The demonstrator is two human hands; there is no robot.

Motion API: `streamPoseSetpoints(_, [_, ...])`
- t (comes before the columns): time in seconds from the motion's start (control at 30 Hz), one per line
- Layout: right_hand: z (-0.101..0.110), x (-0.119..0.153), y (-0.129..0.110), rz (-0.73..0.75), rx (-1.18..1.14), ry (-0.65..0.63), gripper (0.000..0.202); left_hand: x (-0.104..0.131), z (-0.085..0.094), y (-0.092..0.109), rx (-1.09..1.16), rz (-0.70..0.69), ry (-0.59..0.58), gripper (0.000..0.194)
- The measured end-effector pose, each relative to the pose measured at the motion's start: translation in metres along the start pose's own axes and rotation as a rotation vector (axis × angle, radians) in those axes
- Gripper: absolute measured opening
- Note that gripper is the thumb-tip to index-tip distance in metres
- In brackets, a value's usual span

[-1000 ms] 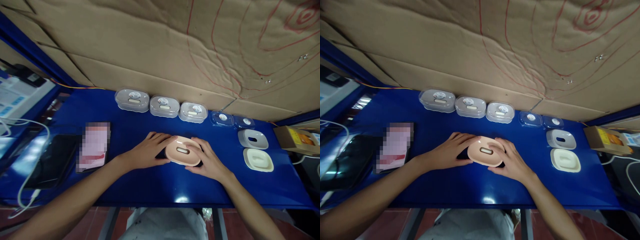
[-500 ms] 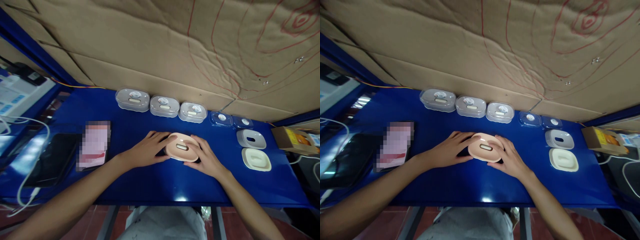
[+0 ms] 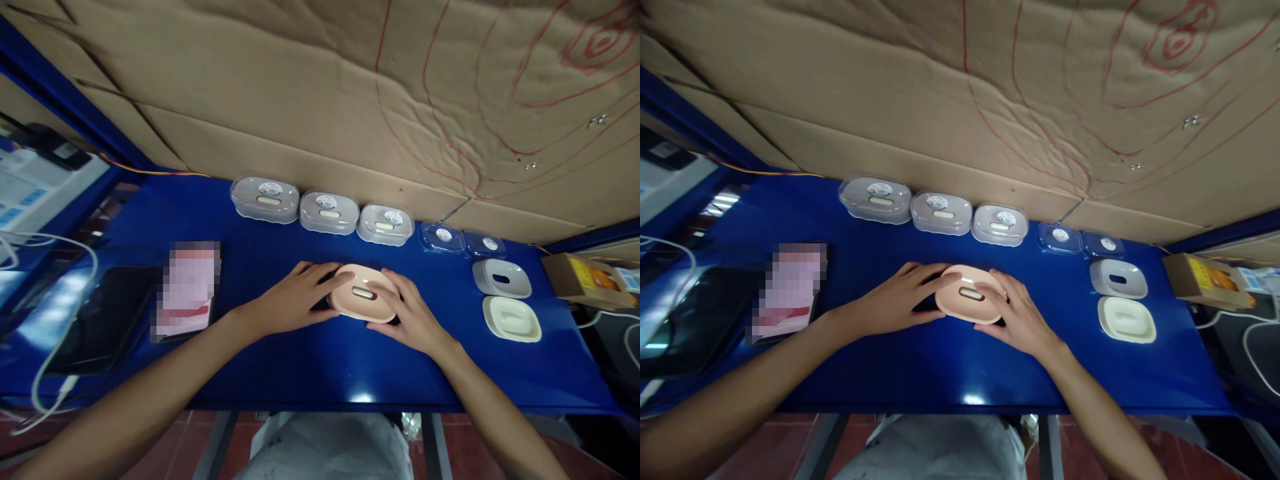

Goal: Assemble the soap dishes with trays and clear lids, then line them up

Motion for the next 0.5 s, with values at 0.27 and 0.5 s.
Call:
streamPoseSetpoints(0.27, [-0.006, 0.002, 0.006, -0.025, -0.065, -0.103, 0.085, 0.000, -0.002, -0.001, -0.021, -0.025, -0.009, 0.057])
streamPoseSetpoints(0.5, [0.026, -0.002, 0.093, -0.377, 0.046, 0.220, 0.070, -0.003, 0.003, 0.005, 0.002, -0.026, -0.070, 0.069])
Point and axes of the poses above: each hand's wrist, its own x-axis away from the middle knuckle, its own z-axis out of the back of the hand, y = z × x, the point moved 7 cm from there along -x, towards the middle knuckle, and after that the axes turned 9 degrees about -z, right-handed, at the moved point
